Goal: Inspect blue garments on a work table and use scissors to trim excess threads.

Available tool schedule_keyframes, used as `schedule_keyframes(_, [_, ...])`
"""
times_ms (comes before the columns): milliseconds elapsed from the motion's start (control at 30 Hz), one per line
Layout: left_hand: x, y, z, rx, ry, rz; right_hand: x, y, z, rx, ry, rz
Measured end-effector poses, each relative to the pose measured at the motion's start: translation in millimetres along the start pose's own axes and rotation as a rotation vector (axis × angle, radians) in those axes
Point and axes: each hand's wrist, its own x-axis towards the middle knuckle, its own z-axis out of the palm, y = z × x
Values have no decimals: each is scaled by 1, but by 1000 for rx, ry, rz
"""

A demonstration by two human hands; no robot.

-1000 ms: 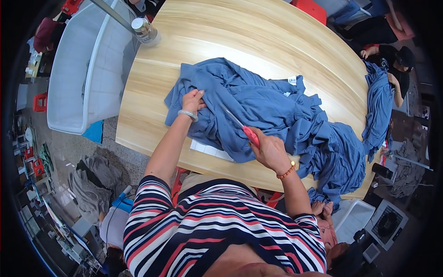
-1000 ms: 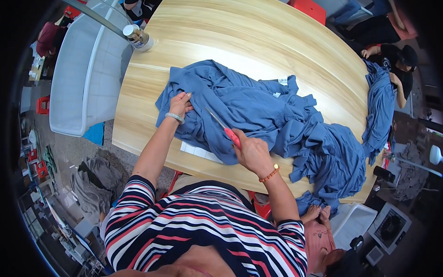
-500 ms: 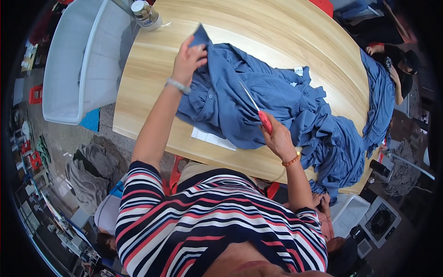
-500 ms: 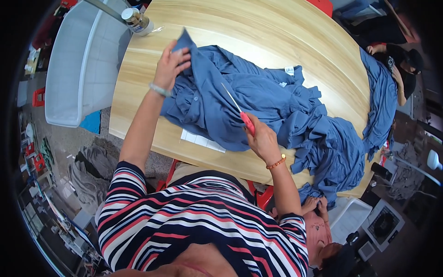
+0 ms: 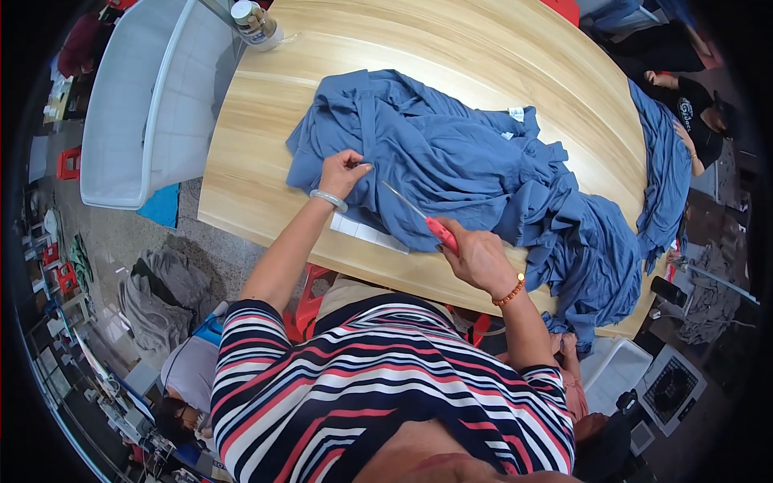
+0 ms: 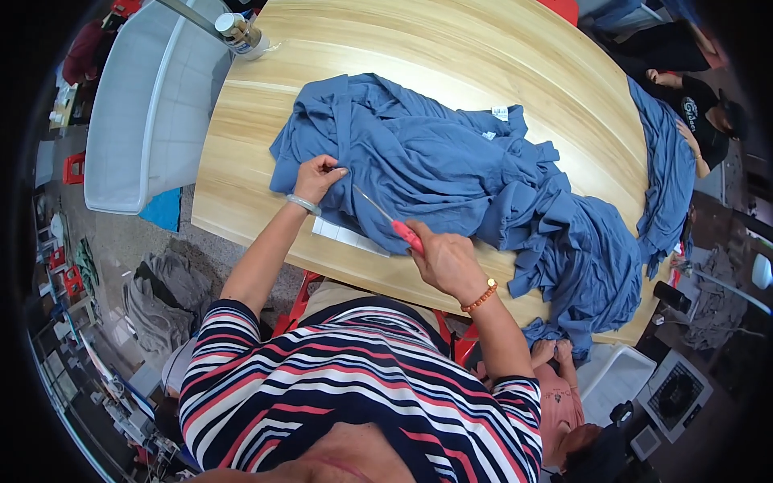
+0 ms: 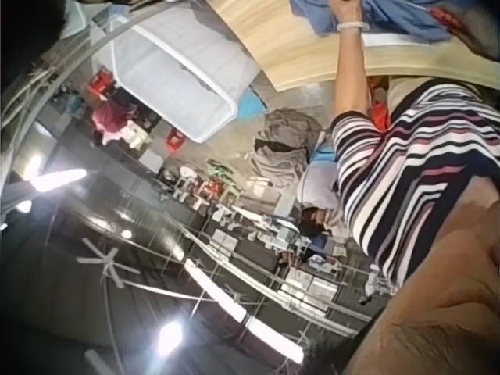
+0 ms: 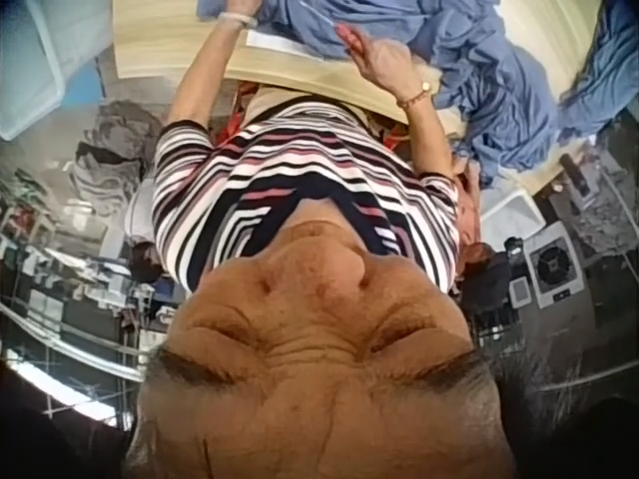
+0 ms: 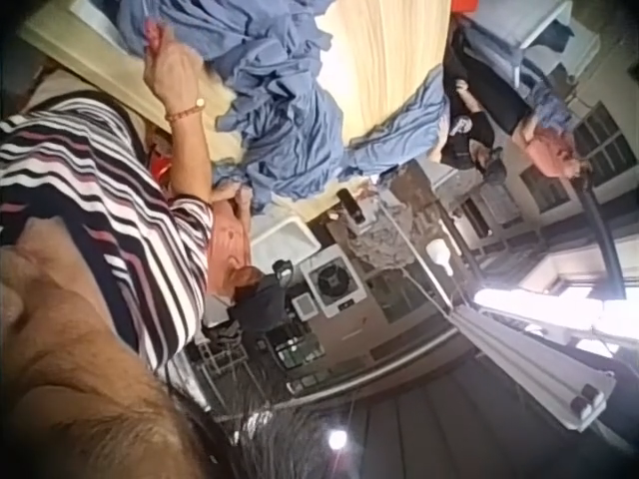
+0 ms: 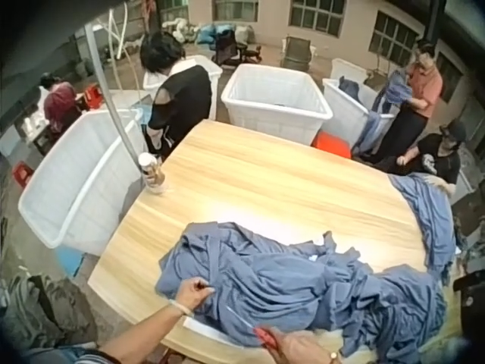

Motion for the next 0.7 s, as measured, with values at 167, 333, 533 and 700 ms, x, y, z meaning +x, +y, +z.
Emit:
schedule_keyframes(167, [-14,-8,5,-76,74,-8,13,-6,2,-72,-7,-74])
schedule_keyframes(333, [-17,-8,5,-240,46,-180,14,-14,8,-118,-43,-172])
schedule_keyframes(533, [-32,-1,7,-607,-35,-303,9,-18,8,-126,-185,-139])
schedule_keyframes(700, [-77,37,2,-321,-428,-312,12,25,3,256,47,31])
